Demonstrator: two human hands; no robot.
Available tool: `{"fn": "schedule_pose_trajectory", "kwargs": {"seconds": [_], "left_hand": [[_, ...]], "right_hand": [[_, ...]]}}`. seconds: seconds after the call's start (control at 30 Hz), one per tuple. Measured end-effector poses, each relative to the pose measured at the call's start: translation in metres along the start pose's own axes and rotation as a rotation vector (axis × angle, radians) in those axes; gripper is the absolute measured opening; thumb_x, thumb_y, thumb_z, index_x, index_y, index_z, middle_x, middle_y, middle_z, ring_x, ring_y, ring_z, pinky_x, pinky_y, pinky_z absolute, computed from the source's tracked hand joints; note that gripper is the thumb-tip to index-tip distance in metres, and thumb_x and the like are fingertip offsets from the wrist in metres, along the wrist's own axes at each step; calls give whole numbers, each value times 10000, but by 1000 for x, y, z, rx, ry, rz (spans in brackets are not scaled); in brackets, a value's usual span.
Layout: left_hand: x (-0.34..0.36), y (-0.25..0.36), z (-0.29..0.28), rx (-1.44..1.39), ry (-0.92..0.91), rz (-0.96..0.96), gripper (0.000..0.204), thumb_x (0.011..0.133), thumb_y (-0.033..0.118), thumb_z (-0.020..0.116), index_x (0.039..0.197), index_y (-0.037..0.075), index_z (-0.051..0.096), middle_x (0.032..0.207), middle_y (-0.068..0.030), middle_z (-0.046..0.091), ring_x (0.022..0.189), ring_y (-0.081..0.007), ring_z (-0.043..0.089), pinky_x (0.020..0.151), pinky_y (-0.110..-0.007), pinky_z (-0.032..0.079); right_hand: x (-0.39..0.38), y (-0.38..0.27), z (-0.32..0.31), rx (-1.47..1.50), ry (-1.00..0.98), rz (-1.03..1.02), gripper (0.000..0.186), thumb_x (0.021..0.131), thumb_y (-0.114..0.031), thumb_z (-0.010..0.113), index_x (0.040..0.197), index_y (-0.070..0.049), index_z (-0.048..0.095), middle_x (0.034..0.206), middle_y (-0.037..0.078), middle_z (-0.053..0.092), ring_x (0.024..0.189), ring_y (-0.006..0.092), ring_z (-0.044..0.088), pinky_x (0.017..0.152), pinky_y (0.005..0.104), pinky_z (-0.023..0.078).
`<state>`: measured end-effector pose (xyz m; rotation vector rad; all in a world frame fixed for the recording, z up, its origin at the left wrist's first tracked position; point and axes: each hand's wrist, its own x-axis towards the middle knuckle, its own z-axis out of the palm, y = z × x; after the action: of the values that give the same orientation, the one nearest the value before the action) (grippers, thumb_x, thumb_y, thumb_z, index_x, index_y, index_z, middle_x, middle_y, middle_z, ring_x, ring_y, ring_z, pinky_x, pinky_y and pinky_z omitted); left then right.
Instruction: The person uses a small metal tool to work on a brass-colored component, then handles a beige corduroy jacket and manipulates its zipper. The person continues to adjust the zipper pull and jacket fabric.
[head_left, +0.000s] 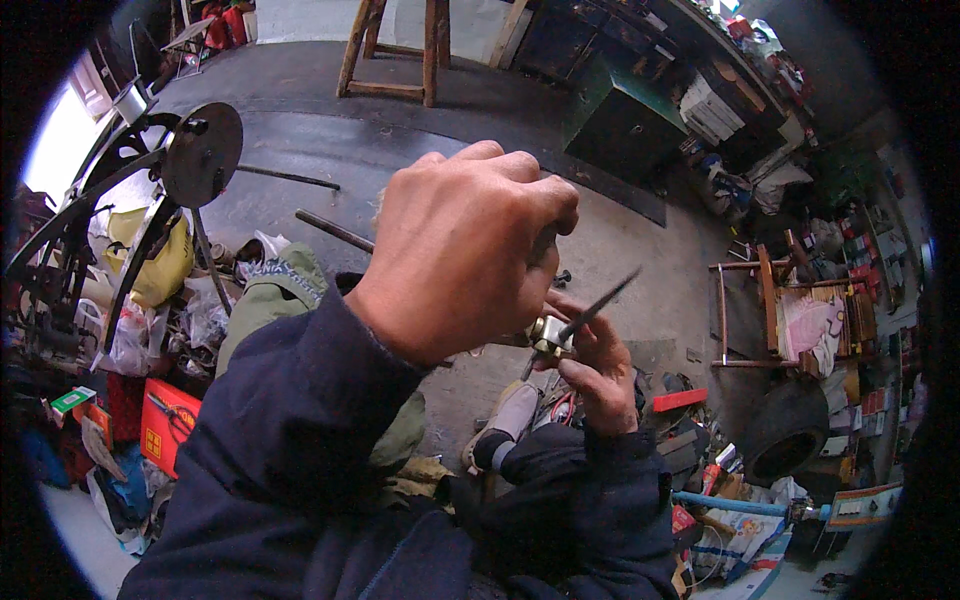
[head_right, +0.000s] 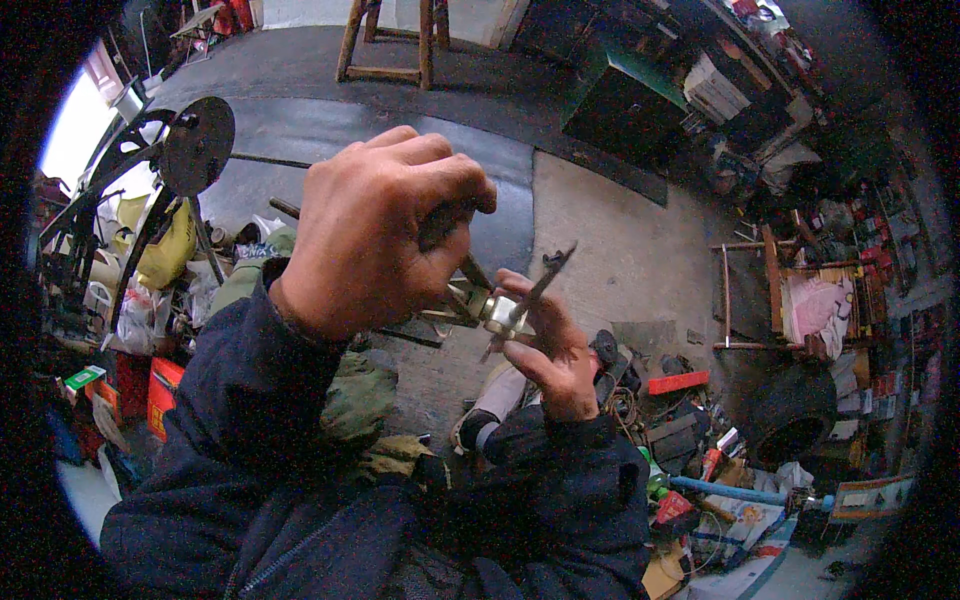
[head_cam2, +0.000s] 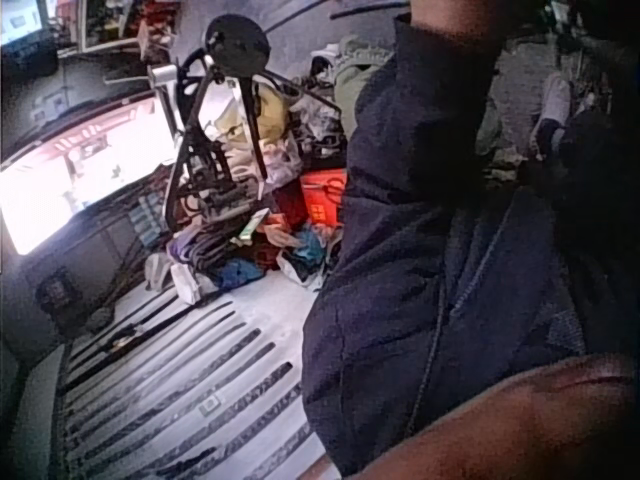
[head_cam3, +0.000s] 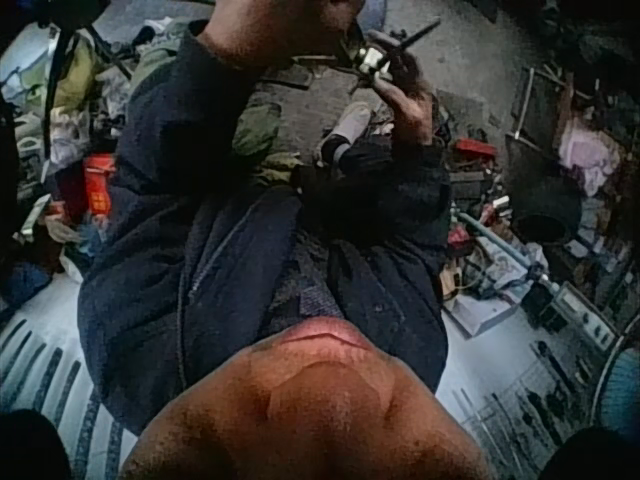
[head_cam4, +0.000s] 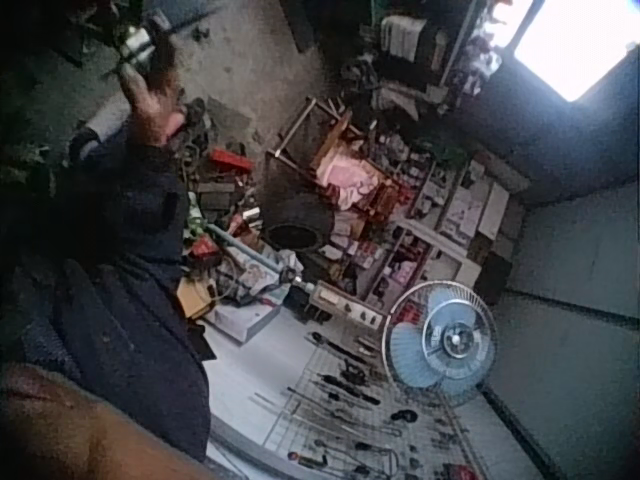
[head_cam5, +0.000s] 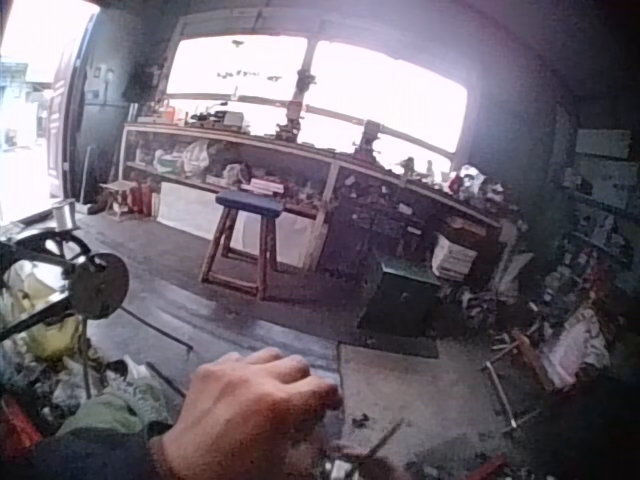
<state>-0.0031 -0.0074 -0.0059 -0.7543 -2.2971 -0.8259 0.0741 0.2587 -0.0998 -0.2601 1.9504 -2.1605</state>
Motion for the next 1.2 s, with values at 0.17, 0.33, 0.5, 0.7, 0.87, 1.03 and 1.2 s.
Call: {"fn": "schedule_pose_trajectory", "kwargs": {"seconds": [0.17, 0.33, 0.5, 0.7, 0.87, 1.03, 1.2], "left_hand": [[1, 1, 2, -8, 2, -1, 178, 821, 180, 848, 996, 153, 863, 982, -78, 805, 993, -307, 771, 810, -467, 596], [1, 4, 2, 13, -5, 17, 178, 821, 172, 850, 998, 154, 862, 984, -78, 805, 999, -306, 770, 811, -467, 594], [1, 4, 0, 4, 0, -11, 183, 824, 161, 844, 1007, 154, 862, 992, -86, 806, 999, -305, 770, 817, -468, 593], [3, 5, 3, 33, 19, 14, 204, 799, 106, 805, 991, 177, 806, 963, -38, 768, 963, -330, 753, 789, -468, 615], [2, 5, 2, 26, -3, 1, 202, 799, 104, 802, 989, 173, 802, 951, -47, 756, 951, -340, 746, 782, -472, 608], [1, 4, 2, 25, -4, -6, 208, 797, 103, 801, 995, 168, 804, 949, -54, 750, 946, -346, 740, 779, -473, 604], [1, 3, 3, 34, -4, -15, 210, 797, 106, 800, 998, 167, 809, 948, -51, 752, 949, -343, 741, 784, -470, 607]], "right_hand": [[4, -2, -10, -29, -184, -116, 454, 932, -236, 632, 1255, -6, 851, 1835, 240, 405, 1709, 413, 358, 1386, 568, 252], [6, -3, -2, -78, -71, -52, 389, 1058, -319, 700, 1235, -3, 843, 1808, 242, 443, 1682, 376, 407, 1364, 531, 300], [2, -1, 5, -232, 236, 10, 458, 1088, -443, 772, 1243, -13, 800, 1563, 194, 651, 1452, 284, 603, 1204, 407, 460], [0, 1, -15, -386, 103, 384, 591, 1124, -587, 662, 1296, -28, 748, 1098, 77, 795, 923, 173, 711, 814, 324, 554], [2, 4, -12, -37, 88, 462, 610, 1142, -534, 652, 1372, 26, 724, 1115, 136, 810, 882, 166, 765, 805, 320, 635], [3, 1, -3, -9, 101, 366, 525, 1110, -371, 730, 1450, 27, 689, 1206, 135, 803, 1005, 170, 763, 839, 321, 637], [0, 14, 3, -146, 107, 136, 505, 1056, -99, 770, 1537, -16, 641, 1306, 87, 776, 1138, 191, 759, 1047, 341, 587]]}}
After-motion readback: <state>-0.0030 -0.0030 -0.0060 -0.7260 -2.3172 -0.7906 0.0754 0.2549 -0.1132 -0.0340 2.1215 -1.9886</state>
